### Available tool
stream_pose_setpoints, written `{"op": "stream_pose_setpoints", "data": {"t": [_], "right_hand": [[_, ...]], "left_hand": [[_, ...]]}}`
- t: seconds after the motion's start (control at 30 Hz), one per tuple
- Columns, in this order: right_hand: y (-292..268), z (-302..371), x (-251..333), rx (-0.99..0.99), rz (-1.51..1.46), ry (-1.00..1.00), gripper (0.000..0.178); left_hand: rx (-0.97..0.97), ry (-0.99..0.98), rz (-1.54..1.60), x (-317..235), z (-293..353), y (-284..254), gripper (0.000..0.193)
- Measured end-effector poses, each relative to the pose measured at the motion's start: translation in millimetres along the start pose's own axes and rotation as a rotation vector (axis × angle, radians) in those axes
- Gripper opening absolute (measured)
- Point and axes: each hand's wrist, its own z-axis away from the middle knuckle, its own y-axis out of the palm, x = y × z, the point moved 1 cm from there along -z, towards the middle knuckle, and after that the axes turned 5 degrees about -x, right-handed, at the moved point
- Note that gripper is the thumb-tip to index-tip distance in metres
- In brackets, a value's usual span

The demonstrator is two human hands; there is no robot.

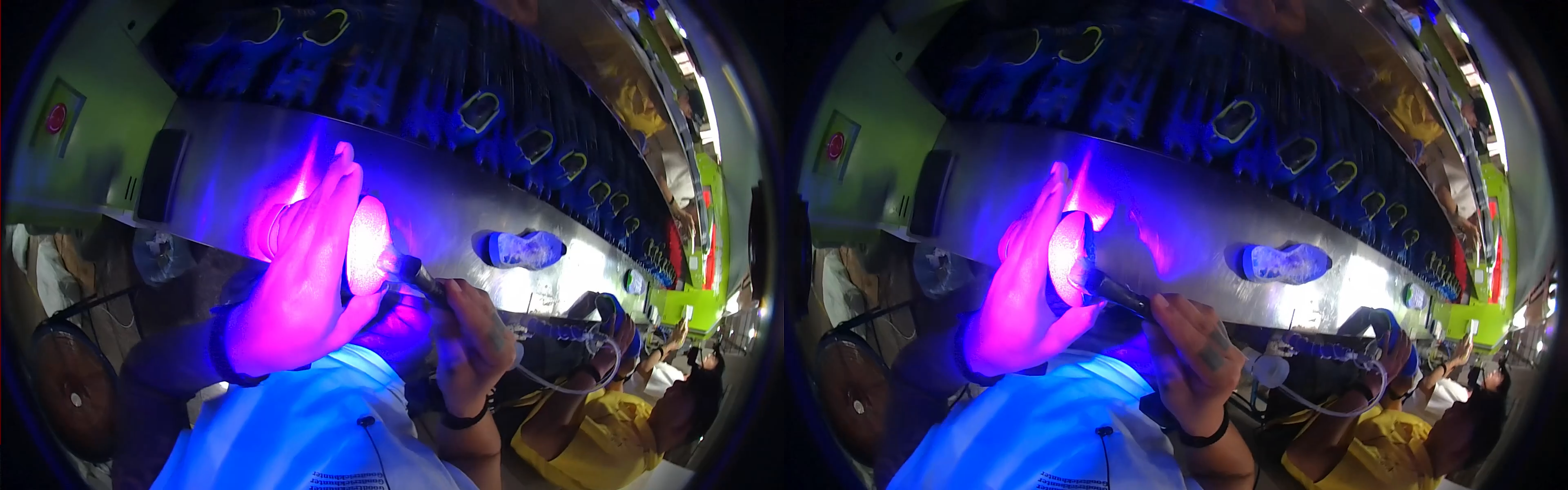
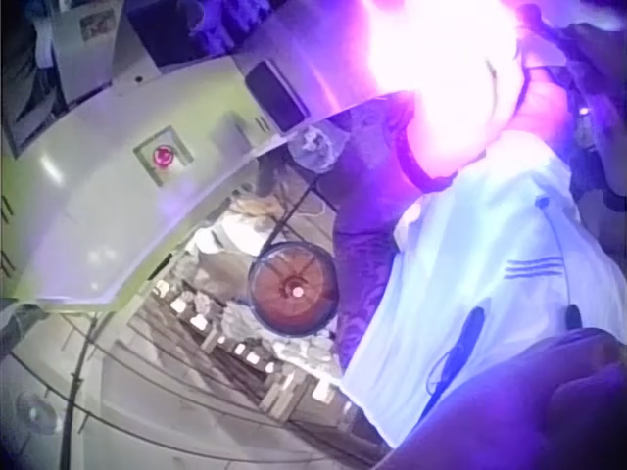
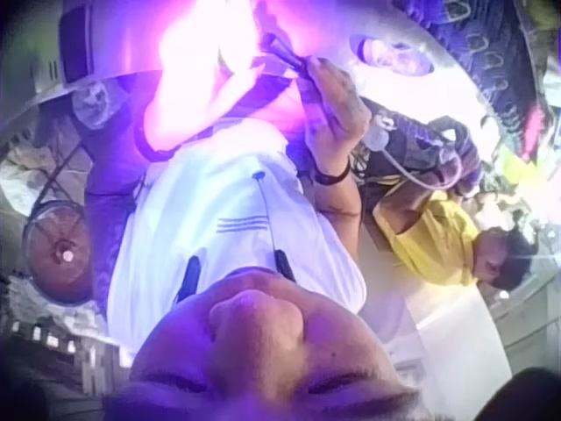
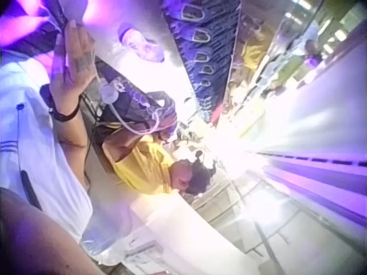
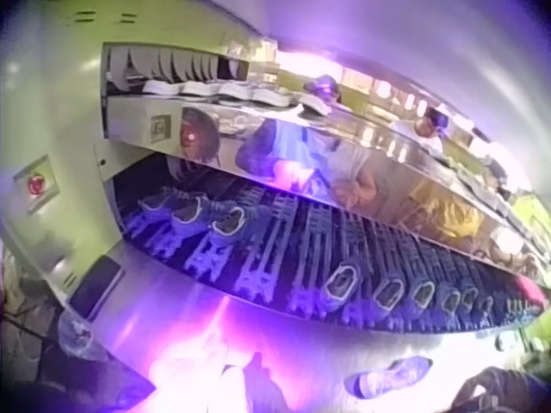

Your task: Applying adhesive to shoe upper components and inspecting them under UV light on an assembly line.

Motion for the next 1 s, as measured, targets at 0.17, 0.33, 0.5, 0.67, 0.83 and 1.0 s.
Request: {"op": "stream_pose_setpoints", "data": {"t": [0.17,0.33,0.5,0.67,0.83,1.0], "right_hand": [[30.7,5.4,-26.9,-0.1,-0.116,0.076,0.035],[62.5,21.5,-50.3,-0.046,-0.099,0.239,0.03],[58.8,2.7,-33.9,-0.015,-0.136,0.366,0.031],[34.4,-20.6,-14.0,0.007,-0.355,0.351,0.034],[24.0,-33.1,1.4,0.121,-0.226,0.315,0.036],[21.4,-27.7,7.5,0.161,-0.191,0.362,0.033]], "left_hand": [[0.079,-0.138,0.06,6.2,-14.9,-14.7,0.111],[0.269,0.026,-0.388,48.0,-14.6,-42.4,0.118],[0.42,-0.096,0.134,111.4,-2.7,-38.9,0.115],[0.375,-0.15,0.252,71.2,45.0,-34.6,0.12],[0.391,0.004,0.304,53.3,37.8,-39.9,0.12],[0.339,-0.088,0.51,63.8,48.3,-42.0,0.119]]}}
